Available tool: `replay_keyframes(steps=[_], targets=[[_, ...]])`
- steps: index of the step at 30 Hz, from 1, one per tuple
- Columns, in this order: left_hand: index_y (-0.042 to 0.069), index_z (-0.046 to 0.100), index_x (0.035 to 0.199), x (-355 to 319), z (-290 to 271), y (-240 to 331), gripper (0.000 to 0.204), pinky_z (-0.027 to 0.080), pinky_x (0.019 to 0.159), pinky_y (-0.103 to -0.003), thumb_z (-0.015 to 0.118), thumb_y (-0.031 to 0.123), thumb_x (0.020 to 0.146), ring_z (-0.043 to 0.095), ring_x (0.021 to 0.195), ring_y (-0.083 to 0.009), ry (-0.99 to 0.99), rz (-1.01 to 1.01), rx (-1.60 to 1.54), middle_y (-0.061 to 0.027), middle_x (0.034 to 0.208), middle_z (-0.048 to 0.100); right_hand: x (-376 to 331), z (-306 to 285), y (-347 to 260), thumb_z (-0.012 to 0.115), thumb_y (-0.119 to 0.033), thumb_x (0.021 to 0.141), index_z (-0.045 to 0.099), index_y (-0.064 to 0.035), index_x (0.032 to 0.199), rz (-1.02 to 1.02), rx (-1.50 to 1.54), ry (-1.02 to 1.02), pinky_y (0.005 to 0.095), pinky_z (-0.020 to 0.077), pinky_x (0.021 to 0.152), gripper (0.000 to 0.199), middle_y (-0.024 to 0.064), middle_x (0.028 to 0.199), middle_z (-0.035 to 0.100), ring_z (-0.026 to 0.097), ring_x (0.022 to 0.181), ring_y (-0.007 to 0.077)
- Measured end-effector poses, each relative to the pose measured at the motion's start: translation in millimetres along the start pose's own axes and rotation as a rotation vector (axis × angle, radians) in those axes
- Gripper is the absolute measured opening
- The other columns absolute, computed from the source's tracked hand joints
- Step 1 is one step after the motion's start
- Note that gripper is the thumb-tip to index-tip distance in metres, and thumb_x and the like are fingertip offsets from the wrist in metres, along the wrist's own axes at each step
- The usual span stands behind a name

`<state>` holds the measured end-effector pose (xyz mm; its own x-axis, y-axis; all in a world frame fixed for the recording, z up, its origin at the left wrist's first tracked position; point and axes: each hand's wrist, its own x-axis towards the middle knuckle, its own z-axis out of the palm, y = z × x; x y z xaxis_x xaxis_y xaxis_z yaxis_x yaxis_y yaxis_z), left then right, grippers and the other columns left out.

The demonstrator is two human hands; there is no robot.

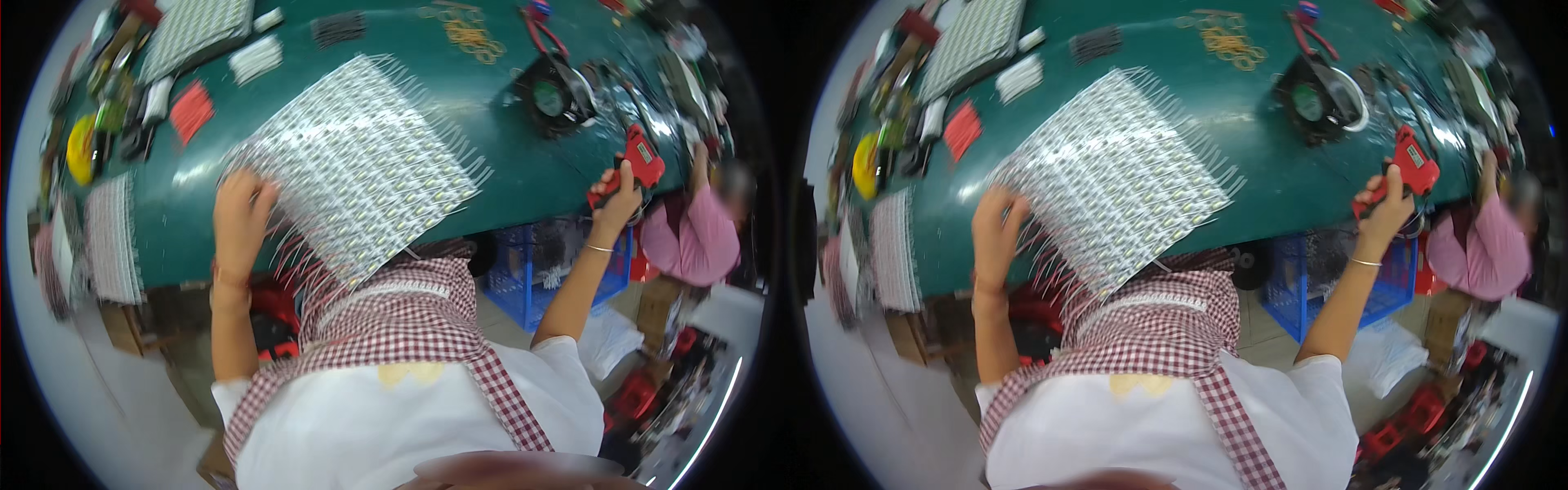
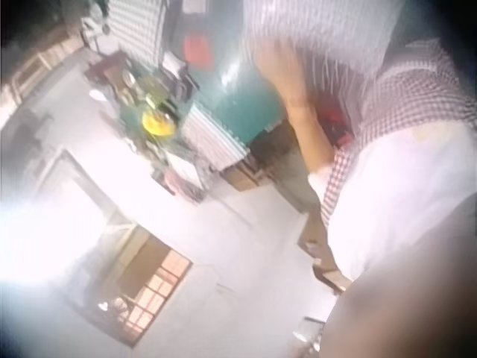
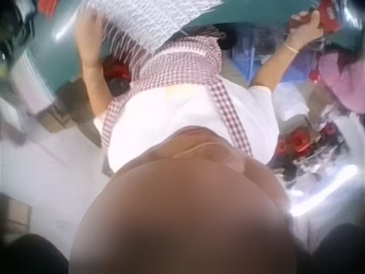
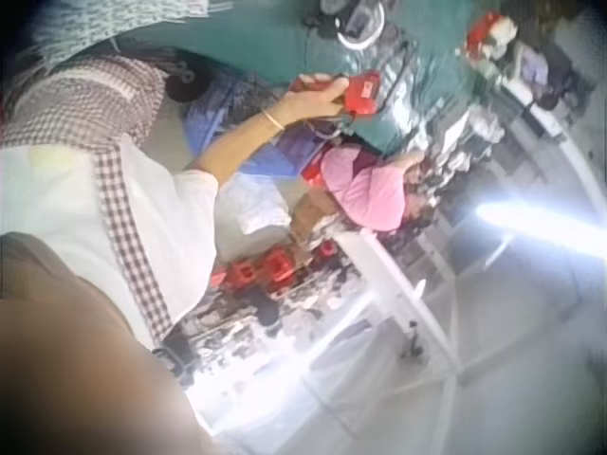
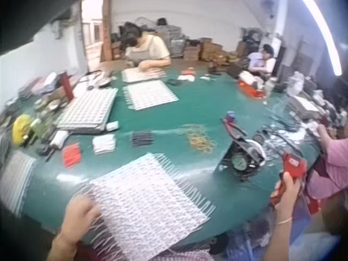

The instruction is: The person assembles an LED grid by soldering wires and electronic components together with a handheld soldering iron.

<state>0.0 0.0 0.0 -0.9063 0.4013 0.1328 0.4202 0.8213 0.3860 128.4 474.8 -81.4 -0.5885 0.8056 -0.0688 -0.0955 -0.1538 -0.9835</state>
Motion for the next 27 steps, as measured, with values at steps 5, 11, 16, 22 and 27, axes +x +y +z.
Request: replay_keyframes(steps=[5, 11, 16, 22, 27], targets=[[0.004, 0.060, 0.075, 87.9, 89.5, -8.1, 0.011, 0.044, 0.070, -0.040, 0.064, 0.014, 0.077, 0.056, 0.081, -0.0304, 0.177, 0.080, -0.103, -0.0111, 0.080, 0.059, 45.7, -16.9, -55.3, 0.056, -0.020, 0.090, 0.052, 0.0002, 0.114, -0.299, 0.071, -0.051, 0.0248, 0.0374, 0.042, 0.032, 0.0055, 0.062, 0.052, 0.043, 0.043, 0.0114], [0.005, 0.062, 0.071, 154.0, 108.5, -41.4, 0.015, 0.044, 0.068, -0.037, 0.068, 0.017, 0.075, 0.058, 0.078, -0.0254, 0.161, -0.090, -0.116, -0.0086, 0.076, 0.060, 16.5, -11.8, -75.8, 0.052, -0.022, 0.092, 0.050, 0.0019, 0.114, -0.416, 0.076, 0.011, 0.0257, 0.0361, 0.043, 0.033, 0.0075, 0.063, 0.051, 0.041, 0.045, 0.0117], [0.011, 0.063, 0.078, 170.4, 116.0, -82.0, 0.015, 0.042, 0.070, -0.041, 0.071, 0.022, 0.073, 0.057, 0.087, -0.0241, 0.348, -0.052, 0.210, -0.0045, 0.084, 0.059, 6.6, -4.4, -72.6, 0.050, -0.023, 0.092, 0.045, 0.0041, 0.117, -0.427, 0.102, -0.021, 0.0253, 0.0363, 0.042, 0.036, 0.0080, 0.062, 0.050, 0.041, 0.044, 0.0116], [0.013, 0.062, 0.080, 146.4, 83.9, -115.9, 0.009, 0.042, 0.073, -0.043, 0.067, 0.017, 0.074, 0.055, 0.092, -0.0263, 0.453, -0.198, 0.343, -0.0038, 0.088, 0.057, 0.4, 20.3, -73.5, 0.050, -0.025, 0.093, 0.044, 0.0036, 0.118, -0.442, 0.152, -0.155, 0.0241, 0.0370, 0.043, 0.038, 0.0079, 0.063, 0.051, 0.042, 0.045, 0.0114], [0.010, 0.062, 0.076, 139.8, 87.2, -113.3, 0.006, 0.044, 0.074, -0.041, 0.065, 0.015, 0.074, 0.055, 0.089, -0.0273, 0.324, -0.002, 0.229, -0.0062, 0.083, 0.057, -3.1, 47.2, -77.7, 0.050, -0.025, 0.093, 0.042, 0.0041, 0.119, -0.438, 0.161, -0.235, 0.0241, 0.0377, 0.044, 0.040, 0.0082, 0.063, 0.051, 0.043, 0.045, 0.0114]])
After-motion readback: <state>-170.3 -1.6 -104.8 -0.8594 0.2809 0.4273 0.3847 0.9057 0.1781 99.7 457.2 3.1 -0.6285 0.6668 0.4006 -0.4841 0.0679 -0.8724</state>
